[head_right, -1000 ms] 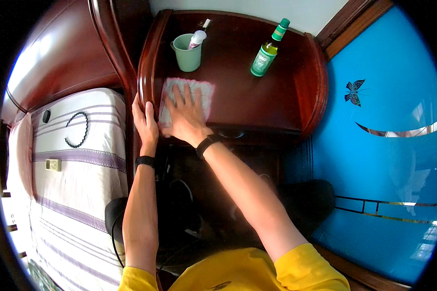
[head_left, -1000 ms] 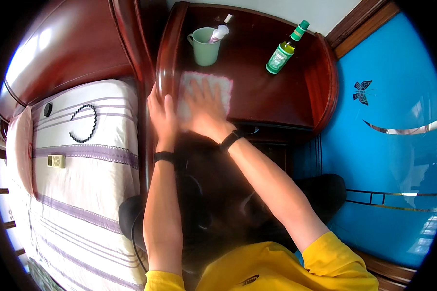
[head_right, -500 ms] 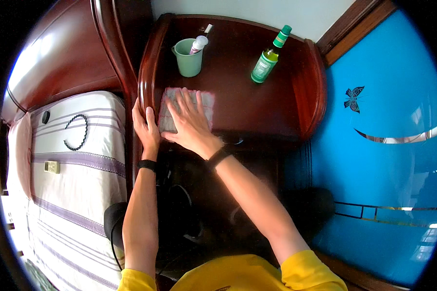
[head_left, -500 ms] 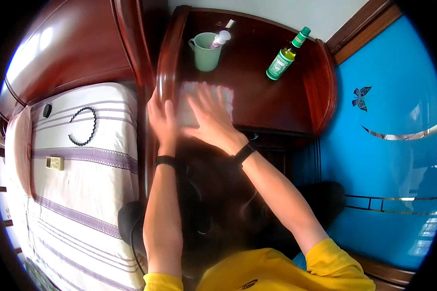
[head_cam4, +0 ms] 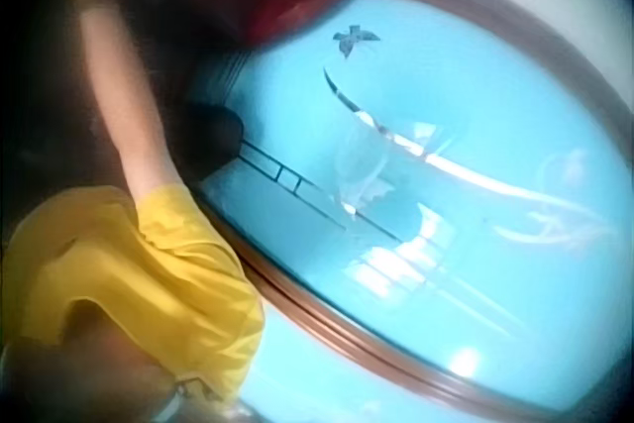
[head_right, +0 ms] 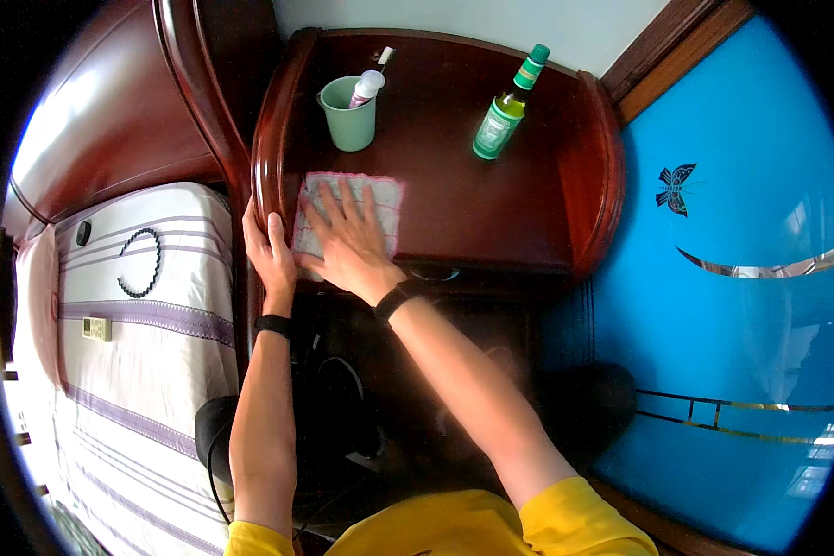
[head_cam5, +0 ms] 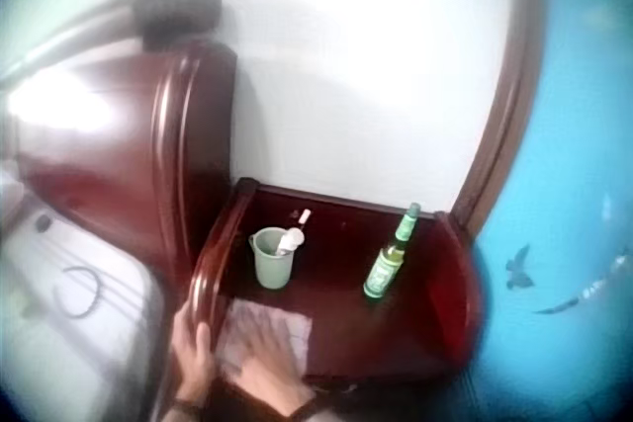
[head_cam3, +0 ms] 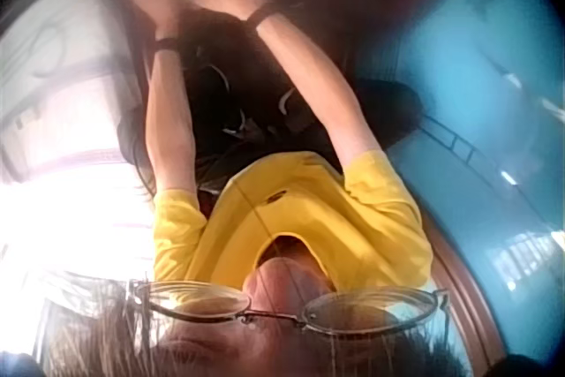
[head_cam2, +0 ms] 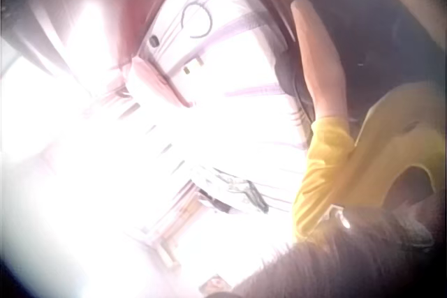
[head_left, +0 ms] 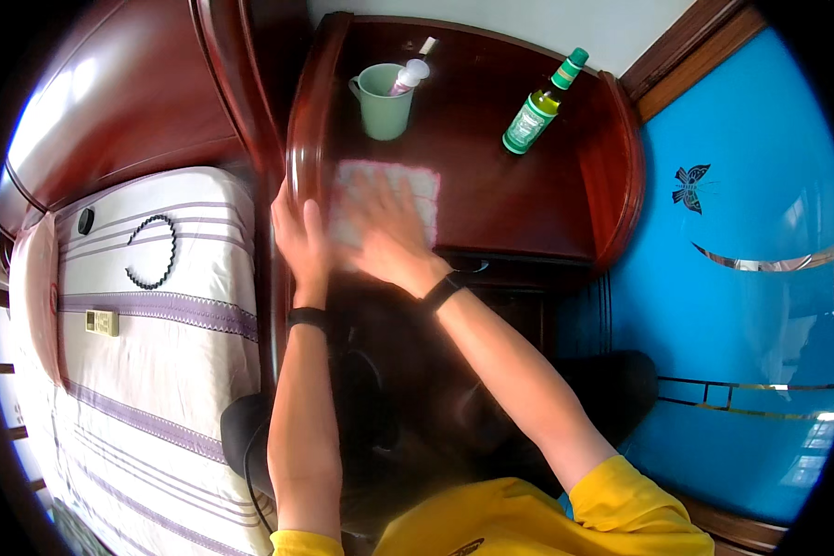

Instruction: The person wipes the top surface and edges of a dark wood nightstand using a pink cloth, moving a green bottle and a green cup to clean underneath them.

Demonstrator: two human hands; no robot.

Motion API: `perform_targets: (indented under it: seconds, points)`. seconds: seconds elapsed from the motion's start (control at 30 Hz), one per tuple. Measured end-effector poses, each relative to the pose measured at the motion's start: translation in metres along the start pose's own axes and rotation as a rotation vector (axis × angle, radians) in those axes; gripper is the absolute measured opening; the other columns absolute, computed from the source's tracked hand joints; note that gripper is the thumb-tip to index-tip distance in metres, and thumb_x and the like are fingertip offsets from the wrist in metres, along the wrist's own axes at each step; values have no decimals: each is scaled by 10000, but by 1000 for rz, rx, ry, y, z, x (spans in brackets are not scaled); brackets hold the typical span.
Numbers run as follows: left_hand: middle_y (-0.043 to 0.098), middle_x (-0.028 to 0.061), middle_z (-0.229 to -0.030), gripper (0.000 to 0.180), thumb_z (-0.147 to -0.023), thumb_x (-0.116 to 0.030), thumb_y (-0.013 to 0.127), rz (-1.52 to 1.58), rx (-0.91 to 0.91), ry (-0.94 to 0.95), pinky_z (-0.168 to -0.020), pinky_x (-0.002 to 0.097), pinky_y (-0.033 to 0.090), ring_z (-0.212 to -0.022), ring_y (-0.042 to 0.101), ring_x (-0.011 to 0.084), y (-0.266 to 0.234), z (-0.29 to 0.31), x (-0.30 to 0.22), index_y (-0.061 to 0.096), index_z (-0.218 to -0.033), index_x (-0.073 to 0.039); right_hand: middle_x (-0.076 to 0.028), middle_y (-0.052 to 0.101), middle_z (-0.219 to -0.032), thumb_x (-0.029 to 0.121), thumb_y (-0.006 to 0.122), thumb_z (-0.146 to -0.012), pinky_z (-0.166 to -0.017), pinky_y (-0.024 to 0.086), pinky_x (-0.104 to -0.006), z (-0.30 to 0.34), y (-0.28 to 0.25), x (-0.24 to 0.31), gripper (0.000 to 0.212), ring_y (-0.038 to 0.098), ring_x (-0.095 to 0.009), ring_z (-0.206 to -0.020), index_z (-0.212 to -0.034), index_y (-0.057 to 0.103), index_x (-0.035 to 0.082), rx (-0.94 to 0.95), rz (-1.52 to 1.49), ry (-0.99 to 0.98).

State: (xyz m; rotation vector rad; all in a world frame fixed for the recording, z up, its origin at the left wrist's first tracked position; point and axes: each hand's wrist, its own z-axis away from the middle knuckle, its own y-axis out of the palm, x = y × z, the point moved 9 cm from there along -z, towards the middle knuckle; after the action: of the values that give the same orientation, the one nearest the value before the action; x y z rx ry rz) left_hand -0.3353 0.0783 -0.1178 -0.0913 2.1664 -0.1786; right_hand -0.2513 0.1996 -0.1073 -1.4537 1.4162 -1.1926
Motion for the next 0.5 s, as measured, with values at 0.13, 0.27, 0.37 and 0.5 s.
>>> perform_targets:
  seconds: [0.13, 0.27, 0.37, 0.5]
  points:
    - [620, 223, -1321, 493, -1036, -280, 567, 10, 16, -23, -1074, 453, 439, -1235, 585, 381, 4, 1, -5, 552, -1439, 3, -185, 364, -1658, 706, 645, -871, -1258, 142, -630, 1, 0, -17, 927, 267, -405, -1557, -1588, 441, 153, -79, -27, -10]
    - [625, 214, -1345, 547, -1086, -357, 538, -69, 17, 7, -1069, 406, 451, -1225, 599, 308, 0, 1, -2, 517, -1458, 45, -175, 395, -1648, 778, 591, -867, -1251, 188, -623, 16, -10, -40, 933, 314, -405, -1539, -1572, 474, 179, -81, -55, -20]
    - [626, 226, -1327, 511, -1061, -318, 557, -57, -1, 9, -1063, 436, 449, -1217, 596, 359, 1, 2, -2, 546, -1434, 32, -173, 430, -1627, 812, 586, -845, -1237, 229, -631, 38, -26, -67, 951, 353, -414, -1517, -1550, 508, 178, -103, 11, -42]
    - [630, 237, -1305, 464, -1035, -251, 576, -51, -30, 22, -1058, 460, 449, -1211, 595, 407, -1, 3, -4, 571, -1411, 22, -159, 495, -1571, 771, 658, -816, -1206, 300, -606, 73, -48, -104, 914, 429, -404, -1457, -1497, 563, 169, -129, 65, -65]
